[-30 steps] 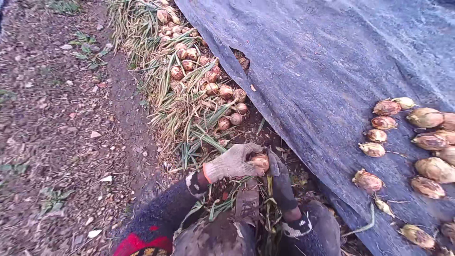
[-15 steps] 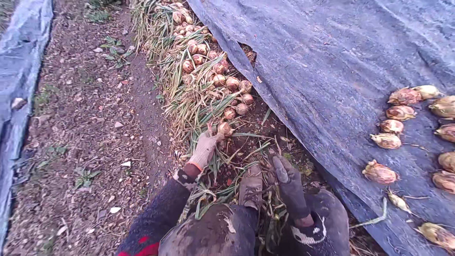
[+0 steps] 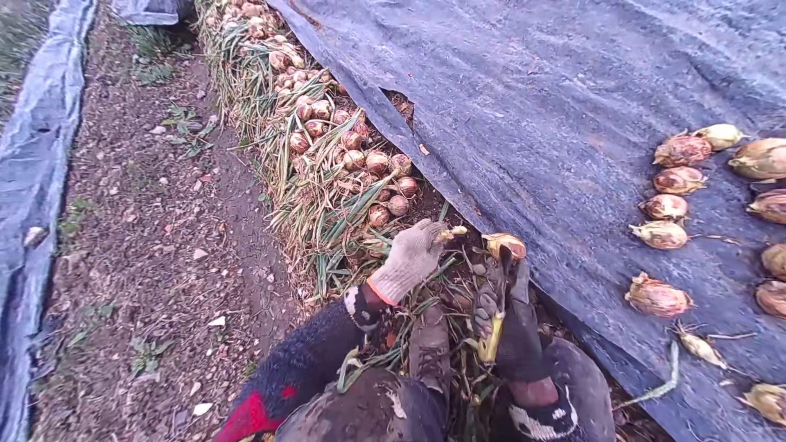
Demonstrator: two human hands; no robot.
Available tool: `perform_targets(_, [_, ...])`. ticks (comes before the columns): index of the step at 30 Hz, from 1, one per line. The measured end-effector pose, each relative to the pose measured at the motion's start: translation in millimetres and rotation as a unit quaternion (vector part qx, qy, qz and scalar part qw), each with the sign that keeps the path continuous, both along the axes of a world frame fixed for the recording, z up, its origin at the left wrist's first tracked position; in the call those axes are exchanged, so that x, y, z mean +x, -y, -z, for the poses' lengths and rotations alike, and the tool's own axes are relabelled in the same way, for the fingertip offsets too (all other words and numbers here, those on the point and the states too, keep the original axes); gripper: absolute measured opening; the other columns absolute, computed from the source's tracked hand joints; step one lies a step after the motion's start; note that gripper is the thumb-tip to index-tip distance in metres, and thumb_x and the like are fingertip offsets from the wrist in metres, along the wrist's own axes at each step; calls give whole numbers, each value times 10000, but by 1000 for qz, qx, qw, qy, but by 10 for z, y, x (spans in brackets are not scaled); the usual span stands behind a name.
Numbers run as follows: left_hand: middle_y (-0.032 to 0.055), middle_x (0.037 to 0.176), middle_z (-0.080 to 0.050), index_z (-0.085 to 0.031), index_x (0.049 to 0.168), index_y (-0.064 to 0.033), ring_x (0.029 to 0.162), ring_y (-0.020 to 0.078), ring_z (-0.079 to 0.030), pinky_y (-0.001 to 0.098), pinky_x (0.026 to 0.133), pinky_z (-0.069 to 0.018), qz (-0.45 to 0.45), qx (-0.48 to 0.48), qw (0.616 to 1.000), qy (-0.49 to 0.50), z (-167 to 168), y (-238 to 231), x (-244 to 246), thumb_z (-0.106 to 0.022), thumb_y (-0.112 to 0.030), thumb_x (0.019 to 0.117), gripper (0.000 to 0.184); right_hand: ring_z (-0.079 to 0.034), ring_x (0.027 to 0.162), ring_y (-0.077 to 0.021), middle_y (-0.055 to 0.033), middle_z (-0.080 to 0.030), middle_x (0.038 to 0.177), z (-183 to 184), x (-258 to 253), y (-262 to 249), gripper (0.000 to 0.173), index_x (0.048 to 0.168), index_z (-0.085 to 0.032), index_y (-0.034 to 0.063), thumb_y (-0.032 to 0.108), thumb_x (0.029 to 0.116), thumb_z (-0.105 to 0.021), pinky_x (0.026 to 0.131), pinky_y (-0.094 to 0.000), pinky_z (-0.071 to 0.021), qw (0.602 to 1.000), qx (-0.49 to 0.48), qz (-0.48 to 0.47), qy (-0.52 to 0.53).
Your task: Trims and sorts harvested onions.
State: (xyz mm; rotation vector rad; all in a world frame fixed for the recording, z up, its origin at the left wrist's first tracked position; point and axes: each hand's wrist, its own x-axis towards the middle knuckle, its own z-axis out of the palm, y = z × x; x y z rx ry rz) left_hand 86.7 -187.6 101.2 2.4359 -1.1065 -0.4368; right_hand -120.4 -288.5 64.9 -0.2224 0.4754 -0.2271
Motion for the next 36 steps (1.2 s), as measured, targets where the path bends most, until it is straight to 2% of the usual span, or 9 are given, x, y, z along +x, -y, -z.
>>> perform_targets(5, [212, 1336, -615, -612, 1387, -119, 1139, 396, -654, 609, 943, -536, -200, 186, 958, 89, 399, 372, 1468, -595, -318, 982, 452, -622, 547, -109, 18, -685, 756, -263, -96, 363, 625, 1312, -622, 193, 688, 989, -420, 483, -281, -555, 887, -366, 278, -42])
perform_targets(9, [240, 1386, -586, -556, 1447, -126, 1140, 429, -655, 634, 925, -534, -267, 238, 930, 89, 911, 600, 1819, -624, -336, 941, 551, -610, 646, -170, -63, -641, 852, 384, 149, 89, 533, 1459, -510, 82, 444, 1081, -408, 560, -337, -559, 895, -362, 64, -255])
perform_targets(12, [196, 1287, -666, -495, 1501, -166, 1144, 394, -670, 623, 944, -538, -289, 188, 937, 54, 1026, 560, 1866, -651, -347, 926, 622, -667, 1112, -142, -77, -688, 1257, 605, 260, 19, 613, 1470, -526, 115, 451, 972, -650, 968, -393, -560, 847, -410, -128, -313])
perform_targets(15, [162, 1274, -679, -519, 1486, -136, 1177, 313, -657, 574, 995, -536, -285, 71, 951, -99, 932, 256, 1947, -820, -303, 780, 785, -595, 1273, -114, -61, -633, 1395, 623, 312, -14, 562, 1451, -561, 112, 370, 965, -675, 1090, -374, -492, 836, -452, -146, -276])
perform_targets(23, [103, 1001, -682, -488, 1451, -82, 684, 172, -630, 323, 599, -571, -153, -145, 865, -455, 156, -575, 951, -787, -138, 839, 683, -677, 1004, -126, -75, -686, 1232, 583, 396, -176, 637, 1495, -503, 99, 489, 1001, -594, 890, -351, -580, 861, -444, -124, -214])
perform_targets(25, [96, 1050, -700, -536, 1435, -115, 723, 176, -653, 332, 617, -580, -107, -93, 857, -495, -14, -703, 578, -806, -179, 808, 686, -652, 841, -152, -82, -677, 1048, 544, 359, -253, 650, 1503, -473, 59, 499, 1028, -532, 748, -352, -586, 888, -425, -99, -146])
perform_targets(29, [74, 1137, -712, -596, 1400, -163, 852, 184, -691, 379, 734, -605, -16, 9, 864, -503, -154, -877, -12, -779, -198, 847, 584, -695, 1083, -144, -85, -729, 1177, 413, 255, -432, 497, 1310, -653, 38, 440, 1038, -547, 971, -357, -583, 892, -433, -57, -115])
perform_targets(33, [22, 1201, -714, -580, 1418, -163, 1051, 140, -690, 373, 934, -589, 36, 11, 877, -479, -178, -1002, -229, -801, -428, 854, 662, -717, 987, -146, -70, -755, 1055, 400, 140, -518, 457, 1188, -720, 53, 451, 1034, -558, 907, -356, -601, 894, -431, -73, -104])
perform_targets(36, [28, 1018, -741, -644, 1291, -137, 882, 139, -709, 373, 798, -606, -30, 16, 890, -455, -90, -978, -486, -781, -622, 799, 704, -723, 970, -135, -61, -761, 1046, 335, 119, -527, 409, 1167, -730, 59, 410, 1035, -568, 889, -347, -609, 888, -433, -108, -105])
